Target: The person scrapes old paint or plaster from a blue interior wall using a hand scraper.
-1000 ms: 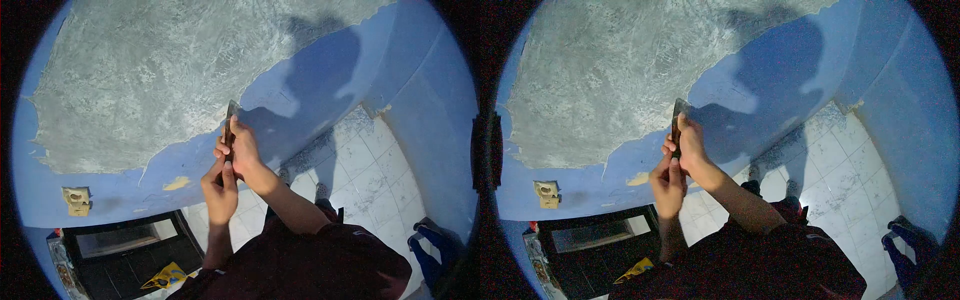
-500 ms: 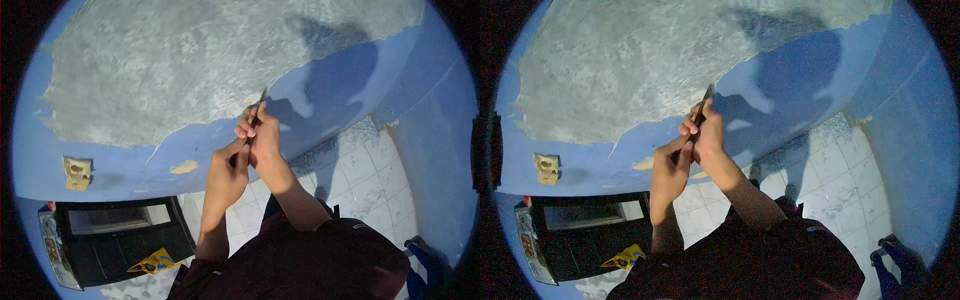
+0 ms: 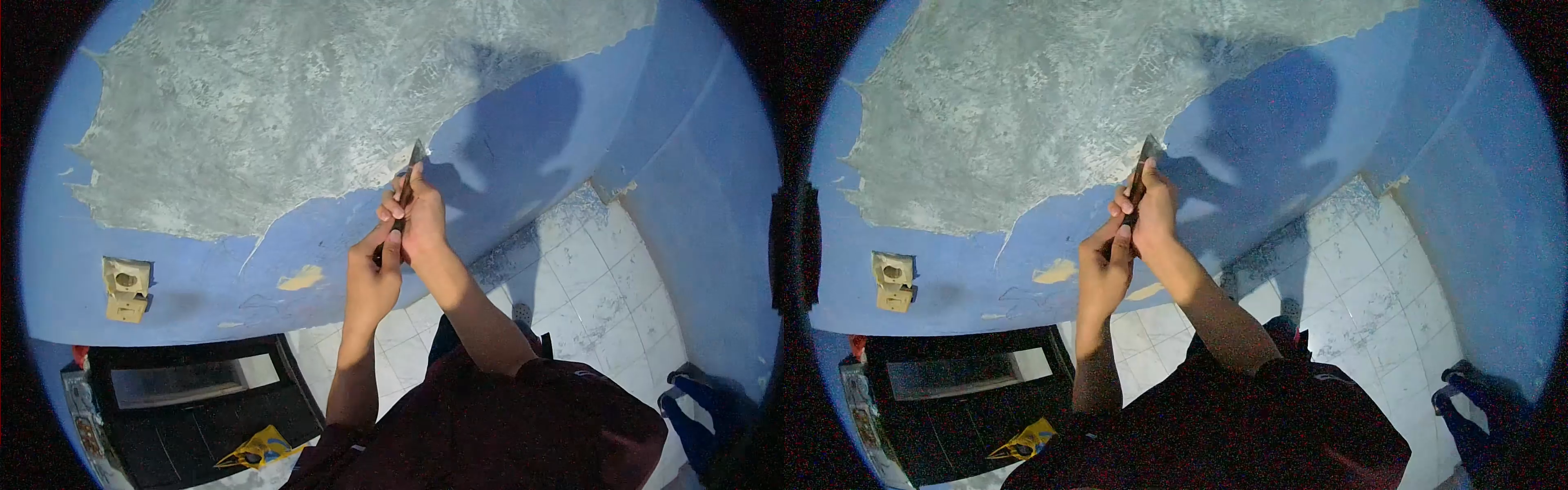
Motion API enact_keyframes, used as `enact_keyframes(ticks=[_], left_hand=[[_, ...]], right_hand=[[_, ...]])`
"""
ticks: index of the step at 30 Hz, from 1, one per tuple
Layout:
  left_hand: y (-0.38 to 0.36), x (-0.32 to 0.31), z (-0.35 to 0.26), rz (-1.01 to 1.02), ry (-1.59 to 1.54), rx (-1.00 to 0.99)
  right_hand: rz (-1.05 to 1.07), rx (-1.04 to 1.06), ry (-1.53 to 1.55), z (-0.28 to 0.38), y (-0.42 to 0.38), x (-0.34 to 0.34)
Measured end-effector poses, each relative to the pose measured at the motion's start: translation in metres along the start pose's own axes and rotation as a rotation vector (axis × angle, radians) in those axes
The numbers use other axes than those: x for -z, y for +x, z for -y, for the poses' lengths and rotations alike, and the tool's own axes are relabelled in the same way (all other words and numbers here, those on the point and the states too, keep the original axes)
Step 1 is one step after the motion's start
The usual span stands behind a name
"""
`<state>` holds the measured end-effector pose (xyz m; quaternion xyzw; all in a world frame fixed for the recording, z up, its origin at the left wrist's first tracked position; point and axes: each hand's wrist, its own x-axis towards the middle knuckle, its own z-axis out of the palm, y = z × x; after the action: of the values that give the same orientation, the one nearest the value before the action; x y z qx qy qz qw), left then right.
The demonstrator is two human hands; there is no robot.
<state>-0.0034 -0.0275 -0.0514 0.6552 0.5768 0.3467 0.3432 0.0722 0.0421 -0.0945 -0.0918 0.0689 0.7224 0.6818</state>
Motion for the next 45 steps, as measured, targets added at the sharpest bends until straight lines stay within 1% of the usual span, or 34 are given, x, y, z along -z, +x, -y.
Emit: enact_keyframes(ticks=[2, 4, 5, 7, 8, 10, 13, 16, 17, 19, 23, 25, 26, 28, 29, 30, 32, 33, 34, 36, 37, 39, 42, 45], left_hand=[[0.002, 0.000, 0.000, -0.005, 0.012, 0.002], [0.003, 0.000, -0.001, 0.026, -0.016, 0.001], [0.002, -0.001, -0.003, 0.025, -0.016, -0.001], [0.000, -0.004, -0.010, 0.005, -0.012, 0.066], [-0.001, -0.007, -0.011, 0.011, -0.008, 0.067], [-0.002, -0.013, -0.011, -0.023, 0.017, 0.033], [0.001, -0.013, -0.013, 0.011, 0.086, 0.039], [0.003, -0.011, -0.031, 0.028, 0.066, 0.075], [0.002, -0.013, -0.028, 0.023, 0.071, 0.080], [-0.001, -0.020, -0.018, -0.073, 0.088, 0.023], [0.000, -0.019, -0.022, -0.050, 0.065, 0.049], [0.005, -0.013, -0.039, 0.046, 0.183, -0.016], [0.007, -0.011, -0.043, 0.044, 0.181, -0.010], [0.013, -0.003, -0.049, 0.064, 0.353, -0.053], [0.019, 0.001, -0.043, 0.057, 0.332, -0.146], [0.019, 0.005, -0.043, 0.044, 0.330, -0.140], [0.020, 0.009, -0.056, 0.109, 0.429, -0.099], [0.019, 0.010, -0.055, 0.138, 0.450, -0.071], [0.014, 0.009, -0.045, 0.134, 0.445, -0.072], [0.006, 0.002, -0.018, 0.052, 0.277, -0.059], [0.003, 0.000, -0.012, 0.059, 0.276, -0.069], [-0.003, -0.005, -0.006, 0.044, -0.005, 0.052], [-0.005, -0.005, -0.005, 0.091, -0.089, 0.091], [-0.006, -0.006, -0.001, 0.051, -0.041, 0.031]], right_hand=[[-0.009, -0.005, 0.010, 0.005, -0.003, -0.006], [-0.104, -0.048, -0.013, 0.010, -0.005, -0.010], [-0.101, -0.048, -0.014, 0.010, -0.004, -0.009], [-0.104, -0.066, -0.031, 0.011, -0.002, -0.007], [-0.106, -0.063, -0.025, 0.011, -0.002, -0.004], [-0.042, -0.093, -0.040, 0.012, -0.002, 0.001], [-0.036, -0.126, -0.021, 0.017, 0.000, 0.002], [-0.068, -0.140, 0.031, 0.019, -0.001, -0.004], [-0.069, -0.148, 0.034, 0.018, -0.001, -0.003], [-0.034, -0.137, -0.001, 0.017, -0.001, -0.001], [-0.040, -0.170, 0.044, 0.021, 0.000, 0.003], [0.063, -0.157, 0.216, 0.018, 0.004, 0.006], [0.059, -0.162, 0.213, 0.018, 0.005, 0.005], [0.026, -0.130, 0.227, 0.018, 0.003, -0.003], [0.014, -0.097, 0.217, 0.018, 0.000, -0.010], [0.016, -0.109, 0.210, 0.015, 0.002, -0.008], [0.090, -0.062, 0.330, 0.012, 0.006, -0.008], [0.080, -0.025, 0.300, 0.010, 0.006, -0.006], [0.081, -0.027, 0.294, 0.008, 0.004, -0.003], [0.070, 0.000, 0.105, 0.006, 0.005, 0.003], [0.074, 0.012, 0.106, 0.007, 0.005, 0.004], [0.042, -0.027, -0.020, 0.011, -0.002, 0.004], [0.015, -0.044, -0.026, 0.013, -0.004, 0.002], [-0.030, -0.052, -0.026, 0.010, -0.004, 0.002]])
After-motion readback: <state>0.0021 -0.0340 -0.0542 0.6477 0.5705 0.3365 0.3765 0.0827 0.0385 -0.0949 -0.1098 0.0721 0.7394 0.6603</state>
